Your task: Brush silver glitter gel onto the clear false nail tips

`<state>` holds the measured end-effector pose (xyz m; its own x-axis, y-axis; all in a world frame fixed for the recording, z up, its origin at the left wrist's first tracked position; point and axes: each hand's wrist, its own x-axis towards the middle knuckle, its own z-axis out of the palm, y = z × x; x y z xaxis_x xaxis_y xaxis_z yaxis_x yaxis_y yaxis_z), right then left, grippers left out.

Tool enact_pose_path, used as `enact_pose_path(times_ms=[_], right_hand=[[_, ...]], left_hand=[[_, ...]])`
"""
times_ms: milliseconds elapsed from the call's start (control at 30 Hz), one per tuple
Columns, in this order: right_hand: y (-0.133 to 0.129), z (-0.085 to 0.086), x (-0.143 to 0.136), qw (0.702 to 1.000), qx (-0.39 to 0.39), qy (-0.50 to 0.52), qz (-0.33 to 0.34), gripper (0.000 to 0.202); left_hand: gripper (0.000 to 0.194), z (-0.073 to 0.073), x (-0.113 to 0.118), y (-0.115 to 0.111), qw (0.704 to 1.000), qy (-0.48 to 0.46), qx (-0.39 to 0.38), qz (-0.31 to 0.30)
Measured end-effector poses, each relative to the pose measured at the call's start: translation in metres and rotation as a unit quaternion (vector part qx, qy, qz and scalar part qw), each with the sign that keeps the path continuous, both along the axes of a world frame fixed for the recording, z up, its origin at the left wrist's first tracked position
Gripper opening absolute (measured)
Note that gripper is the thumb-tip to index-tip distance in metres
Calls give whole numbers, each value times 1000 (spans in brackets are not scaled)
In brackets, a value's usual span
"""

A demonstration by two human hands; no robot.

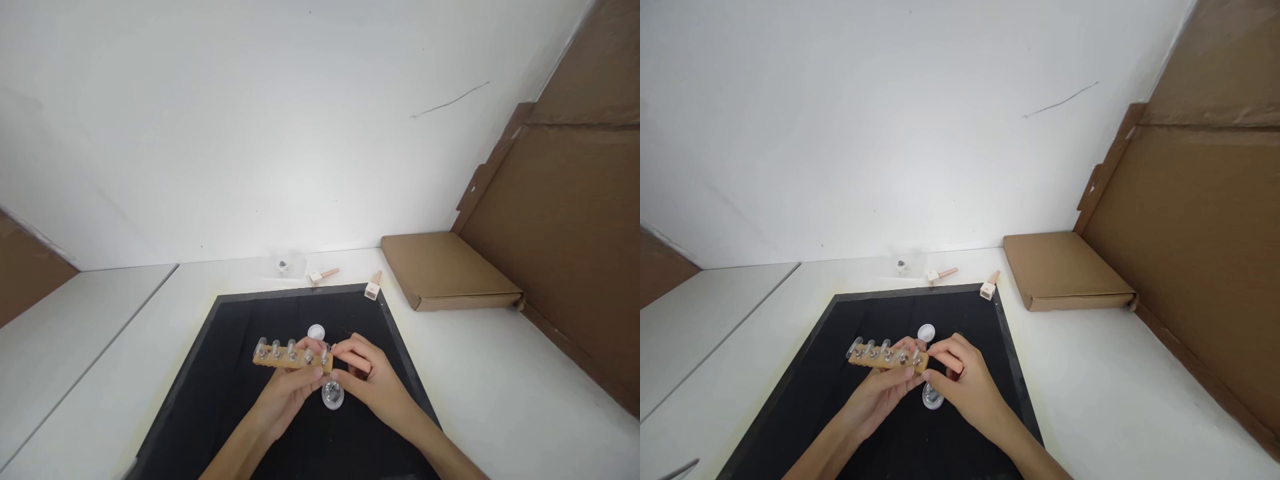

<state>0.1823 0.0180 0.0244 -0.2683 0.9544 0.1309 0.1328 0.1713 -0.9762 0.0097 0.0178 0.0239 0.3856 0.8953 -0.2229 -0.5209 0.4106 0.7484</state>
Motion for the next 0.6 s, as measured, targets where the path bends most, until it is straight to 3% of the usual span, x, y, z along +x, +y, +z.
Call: enact_pose_path(times_ms=[267, 600], right_hand=[[-3, 1, -1, 999, 18, -46, -21, 15], [-2, 3, 4, 993, 71, -30, -93, 12]], left_hand=[[16, -1, 0, 1, 997, 52, 52, -4], [22, 8, 5, -2, 991, 114, 44, 58]])
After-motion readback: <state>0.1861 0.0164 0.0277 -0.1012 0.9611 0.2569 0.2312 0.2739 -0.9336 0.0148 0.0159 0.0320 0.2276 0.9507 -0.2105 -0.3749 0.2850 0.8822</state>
